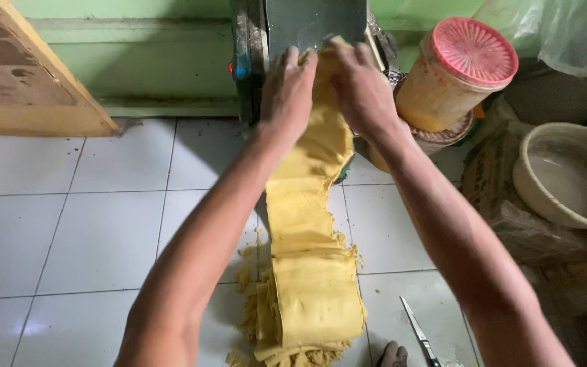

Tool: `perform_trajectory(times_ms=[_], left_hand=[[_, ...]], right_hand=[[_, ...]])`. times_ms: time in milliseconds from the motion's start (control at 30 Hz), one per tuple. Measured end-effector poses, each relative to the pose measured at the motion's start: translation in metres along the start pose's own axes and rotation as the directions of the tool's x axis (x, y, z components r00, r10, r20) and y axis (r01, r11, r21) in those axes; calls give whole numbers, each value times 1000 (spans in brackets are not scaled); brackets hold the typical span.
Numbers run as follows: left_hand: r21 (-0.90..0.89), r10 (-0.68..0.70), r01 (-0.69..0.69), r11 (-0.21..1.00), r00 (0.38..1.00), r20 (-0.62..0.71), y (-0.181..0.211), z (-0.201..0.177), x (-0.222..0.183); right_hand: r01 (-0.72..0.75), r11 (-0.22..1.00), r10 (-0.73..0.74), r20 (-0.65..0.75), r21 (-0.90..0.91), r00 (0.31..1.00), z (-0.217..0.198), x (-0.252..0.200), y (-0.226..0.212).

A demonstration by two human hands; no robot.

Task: The person operates a dough sheeter, feeding a yellow dough sheet through the rollers and folding the output repeatedly. They adjust the machine with a hammer and continue folding the sheeted dough into a stack on the floor.

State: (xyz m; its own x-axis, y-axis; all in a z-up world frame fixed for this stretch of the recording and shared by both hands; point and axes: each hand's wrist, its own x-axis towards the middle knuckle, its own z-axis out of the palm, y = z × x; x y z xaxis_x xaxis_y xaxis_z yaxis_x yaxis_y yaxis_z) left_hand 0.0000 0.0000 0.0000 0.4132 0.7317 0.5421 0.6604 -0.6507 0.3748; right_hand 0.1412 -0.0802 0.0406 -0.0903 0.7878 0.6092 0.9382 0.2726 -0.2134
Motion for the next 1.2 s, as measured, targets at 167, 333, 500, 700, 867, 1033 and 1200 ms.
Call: perform_trajectory(times_ms=[167,333,500,700,867,1033,1200], left_hand=[[349,259,-260,900,964,50,-36,13,57],[209,188,-231,950,960,209,-51,1,67],[320,16,-119,940,951,308,-42,7,59],[67,277,-270,961,951,-140,-51,2,53],[12,249,-248,969,965,-81,-46,-5,49],[-159,201,-220,962,971,-129,-46,-9,50],[-257,177,-244,935,950,-258,-56,-4,51]], right_hand=[[327,869,-275,186,-370,943,11,53,35],[154,966,-62,392,-209,918,17,70,64],[394,914,-387,79,-101,919,26,65,77],[121,970,-66,256,-209,965,25,65,67],[246,952,-208,203,-184,957,16,62,57],[116,988,-99,167,-99,981,13,61,48],[227,958,-199,164,-176,966,11,57,52]])
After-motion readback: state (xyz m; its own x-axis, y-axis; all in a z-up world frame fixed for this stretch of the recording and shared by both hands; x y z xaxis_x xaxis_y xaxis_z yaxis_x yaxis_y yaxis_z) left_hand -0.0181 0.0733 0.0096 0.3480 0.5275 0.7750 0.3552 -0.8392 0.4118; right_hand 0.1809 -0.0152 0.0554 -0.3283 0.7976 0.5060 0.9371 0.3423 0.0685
